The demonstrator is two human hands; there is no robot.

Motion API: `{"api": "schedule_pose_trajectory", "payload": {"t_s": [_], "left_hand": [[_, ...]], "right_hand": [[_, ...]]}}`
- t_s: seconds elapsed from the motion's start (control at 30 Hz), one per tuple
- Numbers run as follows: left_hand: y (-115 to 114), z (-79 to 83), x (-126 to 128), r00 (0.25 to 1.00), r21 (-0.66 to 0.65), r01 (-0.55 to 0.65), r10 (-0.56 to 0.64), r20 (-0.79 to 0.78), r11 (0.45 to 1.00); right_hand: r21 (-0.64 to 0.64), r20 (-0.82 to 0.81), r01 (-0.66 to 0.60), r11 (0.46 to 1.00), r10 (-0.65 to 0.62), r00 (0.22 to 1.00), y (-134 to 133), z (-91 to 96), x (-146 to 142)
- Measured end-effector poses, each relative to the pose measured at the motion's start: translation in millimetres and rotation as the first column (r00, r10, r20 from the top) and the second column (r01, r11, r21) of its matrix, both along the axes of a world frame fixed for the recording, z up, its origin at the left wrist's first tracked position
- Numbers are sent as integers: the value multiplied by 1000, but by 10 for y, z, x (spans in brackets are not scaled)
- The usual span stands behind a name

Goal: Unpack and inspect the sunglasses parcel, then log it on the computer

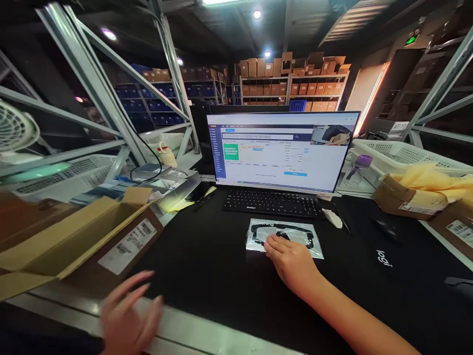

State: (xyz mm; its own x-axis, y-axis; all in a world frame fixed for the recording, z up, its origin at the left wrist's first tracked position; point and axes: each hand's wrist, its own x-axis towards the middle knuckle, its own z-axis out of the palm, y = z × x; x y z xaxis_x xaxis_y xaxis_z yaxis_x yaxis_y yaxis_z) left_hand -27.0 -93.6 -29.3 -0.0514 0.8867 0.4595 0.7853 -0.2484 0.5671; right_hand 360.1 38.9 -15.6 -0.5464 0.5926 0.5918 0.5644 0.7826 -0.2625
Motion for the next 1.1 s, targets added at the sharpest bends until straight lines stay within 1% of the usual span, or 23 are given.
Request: {"api": "schedule_pose_trajectory", "payload": {"t_s": [0.03, 0.07, 0.13, 0.17, 0.2, 0.23, 0.27, 0.3, 0.33, 0.4, 0.47, 0.53, 0.6, 0.67, 0.7, 0.73, 0.8, 0.87, 0.93, 0.97, 1.0, 1.1], "left_hand": [[129, 6, 173, 999, 76, 29, -27, -28, 997], [285, 29, 354, 994, 106, 99, -94, -56, 989], [640, 108, 702, 967, -6, 250, -250, -56, 968], [813, 148, 856, 952, -65, 299, -302, -40, 952], [965, 179, 992, 932, -119, 353, -360, -38, 928], [1089, 194, 1111, 901, -169, 421, -433, -38, 891], [1179, 187, 1213, 871, -196, 476, -490, -29, 857], [1236, 158, 1299, 858, -191, 502, -514, -12, 843], [1263, 109, 1368, 860, -161, 505, -510, 16, 848], [1250, -22, 1460, 895, -54, 438, -431, 113, 897], [1188, -139, 1487, 912, 27, 360, -357, 201, 933], [1113, -190, 1466, 924, 65, 332, -338, 181, 941], [1044, -172, 1424, 933, 89, 341, -348, 87, 936], [986, -120, 1391, 927, 139, 373, -373, -24, 917], [961, -95, 1385, 915, 185, 404, -395, -81, 896], [940, -74, 1386, 896, 236, 443, -420, -141, 865], [908, -49, 1406, 852, 332, 522, -468, -233, 786], [889, -39, 1438, 816, 411, 578, -512, -268, 705], [879, -33, 1463, 799, 458, 596, -544, -257, 659], [875, -30, 1468, 797, 467, 596, -551, -247, 653], [872, -28, 1467, 800, 460, 591, -552, -235, 663], [877, -47, 1443, 831, 397, 551, -528, -176, 735]], "right_hand": [[12, -13, 3, 1000, -2, 1000, -16, -10, -2], [26, -19, 8, 1000, -7, 1000, -27, -15, -1], [59, -21, 30, 998, -29, 999, -46, -18, 6], [76, -21, 40, 996, -38, 999, -55, -19, 10], [93, -24, 45, 995, -43, 999, -64, -21, 15], [112, -29, 43, 993, -40, 999, -72, -24, 19], [136, -34, 34, 990, -29, 999, -78, -26, 23], [163, -38, 22, 986, -16, 999, -82, -28, 26], [186, -39, 11, 982, -3, 999, -84, -27, 29], [204, -29, 2, 979, 4, 1000, -83, -21, 28], [191, -14, 29, 981, -27, 1000, -85, -12, 16], [177, 0, 56, 983, -57, 998, -97, -3, -11], [169, 21, 63, 984, -68, 997, -116, 8, -49], [167, 63, 51, 985, -62, 996, -134, 28, -92], [174, 90, 43, 984, -60, 994, -141, 43, -113], [184, 120, 29, 982, -52, 991, -147, 60, -132], [207, 152, -19, 978, -13, 988, -157, 95, -167], [240, 103, -71, 968, 48, 994, -170, 122, -196], [277, -1, -111, 954, 116, 993, -190, 135, -222], [291, -48, -125, 949, 145, 988, -201, 137, -233], [301, -83, -140, 943, 172, 982, -211, 138, -244], [311, -129, -163, 936, 212, 969, -235, 142, -270]]}}
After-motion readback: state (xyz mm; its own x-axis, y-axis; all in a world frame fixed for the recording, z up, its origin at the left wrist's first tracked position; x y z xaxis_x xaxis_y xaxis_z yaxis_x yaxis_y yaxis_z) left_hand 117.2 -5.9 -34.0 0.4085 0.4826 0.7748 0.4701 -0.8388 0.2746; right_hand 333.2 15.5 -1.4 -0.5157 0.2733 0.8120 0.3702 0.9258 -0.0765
